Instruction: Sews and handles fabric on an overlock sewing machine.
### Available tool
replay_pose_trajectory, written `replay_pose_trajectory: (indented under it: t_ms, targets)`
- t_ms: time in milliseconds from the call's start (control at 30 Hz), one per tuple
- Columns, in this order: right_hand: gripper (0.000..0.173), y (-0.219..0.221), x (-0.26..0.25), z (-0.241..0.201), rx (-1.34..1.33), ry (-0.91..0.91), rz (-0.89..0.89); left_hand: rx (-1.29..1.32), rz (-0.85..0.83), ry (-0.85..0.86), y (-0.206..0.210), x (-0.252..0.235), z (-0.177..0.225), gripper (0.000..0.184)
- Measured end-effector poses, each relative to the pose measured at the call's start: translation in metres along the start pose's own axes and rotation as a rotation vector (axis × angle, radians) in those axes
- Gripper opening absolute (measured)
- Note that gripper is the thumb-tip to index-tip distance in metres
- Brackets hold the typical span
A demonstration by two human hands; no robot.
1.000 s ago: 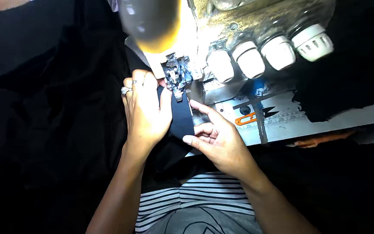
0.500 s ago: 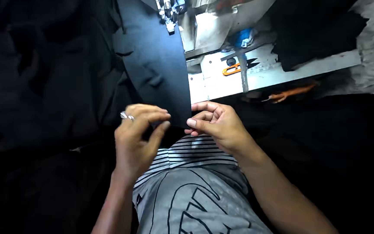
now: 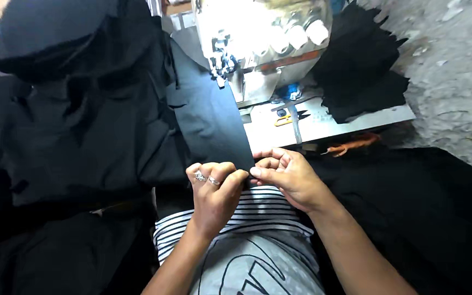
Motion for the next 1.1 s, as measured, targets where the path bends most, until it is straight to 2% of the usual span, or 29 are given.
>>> replay_pose_trajectory:
  t_ms: [167, 233, 300, 467, 600, 800, 1000, 1100]
  targets:
    - [0.037, 0.002, 0.001, -0.003, 0.037, -0.062, -0.01, -0.055, 0.001, -0.024, 0.002, -0.007, 0.002, 0.011]
    - [0.041, 0.004, 0.002, -0.002, 0.073, -0.081, -0.042, -0.011, -0.016, -0.017, 0.003, -0.008, -0.002, 0.01]
    - [0.045, 0.004, 0.003, -0.002, 0.132, -0.101, -0.061, 0.028, -0.058, -0.013, -0.003, -0.011, -0.002, 0.017]
    - [0.049, 0.006, 0.003, 0.018, 0.165, -0.14, -0.027, 0.065, -0.166, -0.158, -0.012, 0.006, -0.018, 0.02]
    - [0.046, 0.016, -0.016, 0.021, 0.141, -0.157, 0.038, 0.067, -0.146, -0.186, 0.0, -0.002, -0.039, 0.019]
    - [0.04, 0.025, -0.048, -0.006, 0.158, -0.325, 0.085, 0.038, -0.082, -0.136, 0.014, -0.037, -0.057, 0.02]
    - [0.017, 0.035, -0.083, -0.048, 0.396, -0.624, 0.122, 0.011, -0.037, -0.087, 0.028, -0.077, -0.077, 0.023]
    - [0.017, 0.043, -0.099, -0.062, 0.493, -0.753, 0.155, -0.008, -0.083, -0.09, 0.038, -0.1, -0.086, 0.029]
Point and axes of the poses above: each hand's wrist, its own x-axis away from the middle knuckle, its own y-axis out of the palm, z = x × y, the point moved 5 cm from there along -x, towards the middle knuckle, and after that the axes turned 13 degrees about z, right-handed, at the moved point
